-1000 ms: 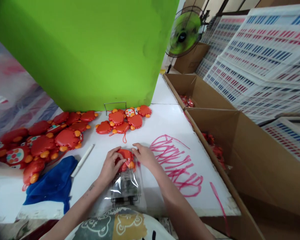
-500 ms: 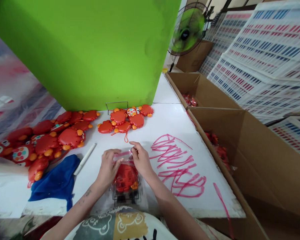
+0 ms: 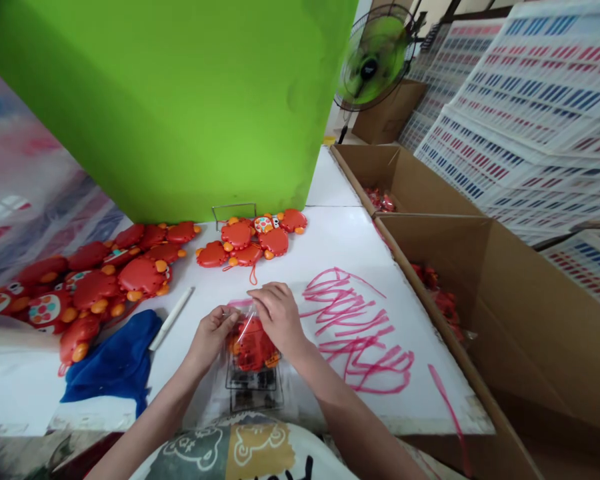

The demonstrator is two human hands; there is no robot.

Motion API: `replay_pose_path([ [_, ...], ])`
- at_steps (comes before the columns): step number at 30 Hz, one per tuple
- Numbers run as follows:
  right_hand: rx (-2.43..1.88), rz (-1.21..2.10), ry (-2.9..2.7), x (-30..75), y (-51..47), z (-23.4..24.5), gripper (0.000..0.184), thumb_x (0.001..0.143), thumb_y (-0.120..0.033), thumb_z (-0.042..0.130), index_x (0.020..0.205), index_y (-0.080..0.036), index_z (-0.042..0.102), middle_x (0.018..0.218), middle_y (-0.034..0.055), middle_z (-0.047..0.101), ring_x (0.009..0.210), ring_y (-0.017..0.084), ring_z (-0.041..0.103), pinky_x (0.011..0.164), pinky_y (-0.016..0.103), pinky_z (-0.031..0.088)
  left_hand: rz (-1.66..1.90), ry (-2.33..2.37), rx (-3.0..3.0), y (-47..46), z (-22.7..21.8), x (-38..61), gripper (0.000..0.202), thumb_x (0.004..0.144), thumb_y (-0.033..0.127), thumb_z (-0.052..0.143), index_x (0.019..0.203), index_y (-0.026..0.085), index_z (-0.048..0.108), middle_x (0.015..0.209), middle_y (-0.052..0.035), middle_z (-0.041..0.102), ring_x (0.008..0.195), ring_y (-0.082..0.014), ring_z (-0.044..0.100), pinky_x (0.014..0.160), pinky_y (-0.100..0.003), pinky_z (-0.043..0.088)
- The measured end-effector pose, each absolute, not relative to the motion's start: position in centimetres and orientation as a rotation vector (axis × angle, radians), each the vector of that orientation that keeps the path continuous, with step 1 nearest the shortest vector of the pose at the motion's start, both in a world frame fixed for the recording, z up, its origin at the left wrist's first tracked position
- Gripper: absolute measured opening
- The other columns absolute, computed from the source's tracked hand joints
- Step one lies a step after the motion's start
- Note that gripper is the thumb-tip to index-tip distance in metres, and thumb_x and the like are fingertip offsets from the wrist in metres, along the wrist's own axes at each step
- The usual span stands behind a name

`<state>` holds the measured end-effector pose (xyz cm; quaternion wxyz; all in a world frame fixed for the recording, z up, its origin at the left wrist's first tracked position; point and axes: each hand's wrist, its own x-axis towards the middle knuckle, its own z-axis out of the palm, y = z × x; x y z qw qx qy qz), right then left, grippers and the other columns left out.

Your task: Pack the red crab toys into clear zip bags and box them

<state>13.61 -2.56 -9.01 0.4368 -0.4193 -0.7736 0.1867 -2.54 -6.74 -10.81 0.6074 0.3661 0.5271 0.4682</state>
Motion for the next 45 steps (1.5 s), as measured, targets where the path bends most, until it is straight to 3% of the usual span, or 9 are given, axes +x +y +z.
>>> replay_pose_path([
  [4,-0.936,0.337,-2.181,12.4,-2.8,-8.0,0.026,0.09,-0.017,0.051,0.114,-0.021,0.06,0.096,0.0052,0.068,0.096,0.021,0.053,0.085,0.036,0.047,1.05,1.238,0.994,-6.6,-10.7,-2.6,0.033,0.078,0.037,0.06,0.102,0.016,0.056,0.078,-0.0032,0.069,0.071,-0.0167,0.062,0.068,-0.028,0.049],
  [8,-0.944,0.238,-2.351,11.5,-3.1,-7.9,0.034,0.092,-0.014,0.044,0.124,-0.021,0.054,0.097,0.0071,0.067,0.095,0.022,0.054,0.084,0.037,0.046,0.986,1.39,1.336,-6.6,-10.0,-2.8,0.021,0.083,0.027,0.05,0.097,0.016,0.062,0.094,-0.0056,0.07,0.087,-0.0189,0.061,0.08,-0.029,0.047],
  [12,-0.936,0.252,-2.404,10.7,-3.0,-8.3,0.037,0.09,-0.01,0.044,0.124,-0.021,0.054,0.089,0.0075,0.066,0.091,0.023,0.054,0.081,0.038,0.045,0.894,1.447,1.487,-6.5,-9.1,-2.7,0.025,0.084,0.019,0.043,0.098,0.015,0.063,0.094,-0.0046,0.07,0.081,-0.0172,0.062,0.076,-0.028,0.047],
  [16,-1.053,0.507,-2.168,11.6,-0.4,-9.2,0.04,0.078,-0.003,0.049,0.113,-0.021,0.058,0.086,0.0048,0.065,0.087,0.022,0.054,0.08,0.036,0.047,0.813,1.43,1.503,-6.5,-9.7,-2.9,0.025,0.086,0.024,0.044,0.096,0.018,0.066,0.089,-0.0025,0.071,0.08,-0.0173,0.063,0.075,-0.027,0.047],
  [23,-1.242,0.699,-1.968,17.1,4.3,-7.9,0.015,0.077,-0.01,0.05,0.082,-0.019,0.06,0.079,0.0042,0.062,0.075,0.019,0.055,0.072,0.035,0.046,0.886,1.39,1.204,-6.5,-12.1,-3.9,0.027,0.083,0.035,0.052,0.095,0.015,0.064,0.082,-0.0047,0.071,0.073,-0.017,0.064,0.068,-0.028,0.05],
  [28,-0.991,0.827,-2.232,14.1,0.3,-7.2,0.023,0.079,-0.012,0.057,0.1,-0.02,0.06,0.092,0.0026,0.065,0.082,0.015,0.061,0.076,0.028,0.049,0.916,1.34,1.196,-6.3,-11.9,-3.7,0.029,0.085,0.035,0.051,0.1,0.015,0.063,0.084,-0.0054,0.071,0.074,-0.017,0.063,0.068,-0.027,0.049],
  [35,-1.022,0.434,-2.501,10.8,-2.3,-7.5,0.036,0.083,-0.008,0.048,0.117,-0.019,0.052,0.095,0.008,0.064,0.09,0.022,0.059,0.077,0.036,0.05,0.885,1.461,1.47,-6.2,-10.6,-3.5,0.021,0.084,0.025,0.047,0.09,0.016,0.065,0.082,-0.003,0.069,0.076,-0.0168,0.061,0.072,-0.026,0.047],
  [40,-1.005,0.356,-2.487,10.7,-2.2,-7.8,0.04,0.082,-0.004,0.047,0.118,-0.02,0.052,0.088,0.0073,0.064,0.087,0.022,0.057,0.076,0.035,0.048,0.818,1.496,1.535,-6.1,-10.0,-3.1,0.019,0.085,0.026,0.046,0.083,0.017,0.063,0.073,-0.0013,0.067,0.07,-0.0159,0.059,0.069,-0.025,0.046],
  [45,-1.191,0.565,-2.239,12.5,1.4,-9.7,0.03,0.078,-0.007,0.051,0.104,-0.021,0.057,0.088,0.0013,0.064,0.086,0.015,0.058,0.077,0.025,0.047,0.824,1.46,1.512,-6.0,-10.5,-3.3,0.023,0.087,0.029,0.045,0.094,0.019,0.065,0.085,-0.0018,0.07,0.077,-0.0162,0.062,0.075,-0.026,0.046],
])
